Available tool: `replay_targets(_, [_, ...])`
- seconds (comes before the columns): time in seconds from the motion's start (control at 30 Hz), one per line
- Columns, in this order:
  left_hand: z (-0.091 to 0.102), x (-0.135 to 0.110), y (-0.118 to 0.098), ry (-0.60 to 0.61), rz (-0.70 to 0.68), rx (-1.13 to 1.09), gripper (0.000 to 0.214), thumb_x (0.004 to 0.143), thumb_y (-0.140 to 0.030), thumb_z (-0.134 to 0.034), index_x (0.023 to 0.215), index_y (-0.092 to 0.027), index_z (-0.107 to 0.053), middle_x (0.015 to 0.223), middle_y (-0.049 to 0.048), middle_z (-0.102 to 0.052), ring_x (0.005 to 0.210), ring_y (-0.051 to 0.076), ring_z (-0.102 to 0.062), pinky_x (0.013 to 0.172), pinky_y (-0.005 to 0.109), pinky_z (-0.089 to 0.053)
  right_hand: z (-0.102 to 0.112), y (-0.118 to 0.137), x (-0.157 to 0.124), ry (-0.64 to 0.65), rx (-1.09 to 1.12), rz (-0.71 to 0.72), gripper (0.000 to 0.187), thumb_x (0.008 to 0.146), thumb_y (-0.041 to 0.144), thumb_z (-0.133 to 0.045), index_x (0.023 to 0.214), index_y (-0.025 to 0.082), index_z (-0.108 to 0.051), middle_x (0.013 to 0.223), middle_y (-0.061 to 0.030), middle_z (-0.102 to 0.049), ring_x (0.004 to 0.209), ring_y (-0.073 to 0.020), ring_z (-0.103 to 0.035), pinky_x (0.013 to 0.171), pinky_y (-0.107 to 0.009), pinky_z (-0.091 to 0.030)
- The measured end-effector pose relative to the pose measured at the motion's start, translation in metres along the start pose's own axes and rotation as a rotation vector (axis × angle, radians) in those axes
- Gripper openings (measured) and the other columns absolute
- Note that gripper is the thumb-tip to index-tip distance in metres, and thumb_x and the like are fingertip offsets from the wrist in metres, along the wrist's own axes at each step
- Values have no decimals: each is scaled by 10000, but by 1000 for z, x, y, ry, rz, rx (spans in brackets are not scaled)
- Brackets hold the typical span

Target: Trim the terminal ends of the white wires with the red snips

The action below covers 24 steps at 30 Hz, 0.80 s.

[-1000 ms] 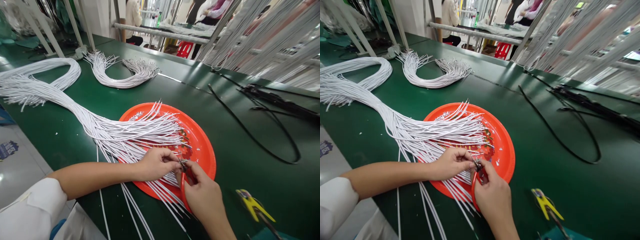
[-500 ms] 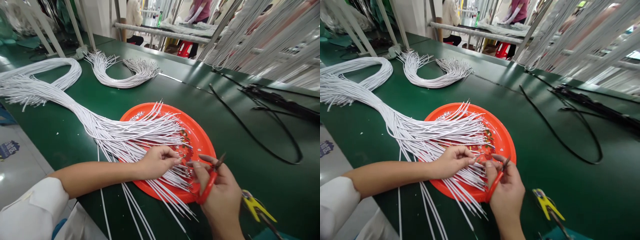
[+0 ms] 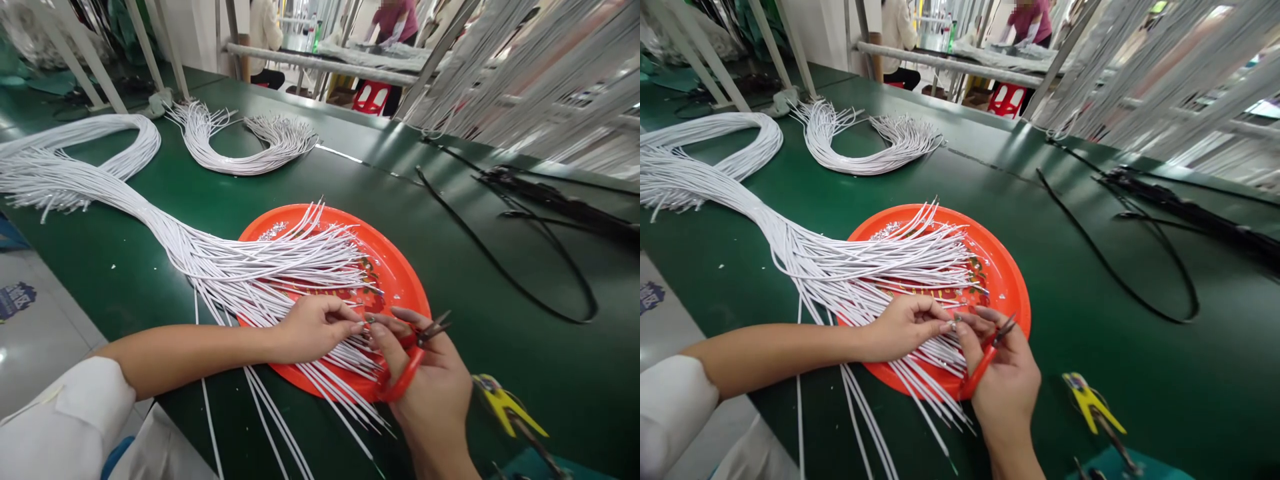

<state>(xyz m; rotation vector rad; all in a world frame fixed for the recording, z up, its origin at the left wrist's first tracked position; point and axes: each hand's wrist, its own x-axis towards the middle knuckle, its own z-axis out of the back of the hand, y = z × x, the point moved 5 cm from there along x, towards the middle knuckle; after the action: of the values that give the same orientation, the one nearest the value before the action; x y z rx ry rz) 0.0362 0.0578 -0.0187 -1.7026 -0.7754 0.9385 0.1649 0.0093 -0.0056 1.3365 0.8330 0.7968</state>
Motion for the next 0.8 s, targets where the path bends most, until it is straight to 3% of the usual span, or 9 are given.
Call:
replay_targets(0.33, [3, 0, 1, -28, 0, 20, 161, 695, -255, -655, 748, -120, -585, 715, 30, -621, 685, 132, -590, 674, 270, -479, 0, 4, -3, -37, -122, 63, 278, 614, 290, -741, 821, 181, -591, 743, -19, -662, 664, -150, -635, 647, -286, -530])
replay_targets(0.57, [2, -1, 0, -24, -7, 39, 146, 697, -244, -652, 725, -121, -580, 698, 19, -607, 645, 111, -562, 642, 250, -453, 0, 3, -3, -49, -24, 69, 299, 625, 274, -745, 860, 191, -579, 772, -20, -671, 697, -148, -638, 669, -288, -522])
replay_targets(0.8, [1, -2, -3, -39, 36, -22, 103, 692, -175, -647, 698, -120, -560, 690, 6, -589, 664, 111, -559, 669, 261, -445, 0, 5, -2, -29, -129, 189, 224, 648, 266, -722, 805, 190, -582, 747, -14, -652, 670, -139, -623, 642, -278, -521])
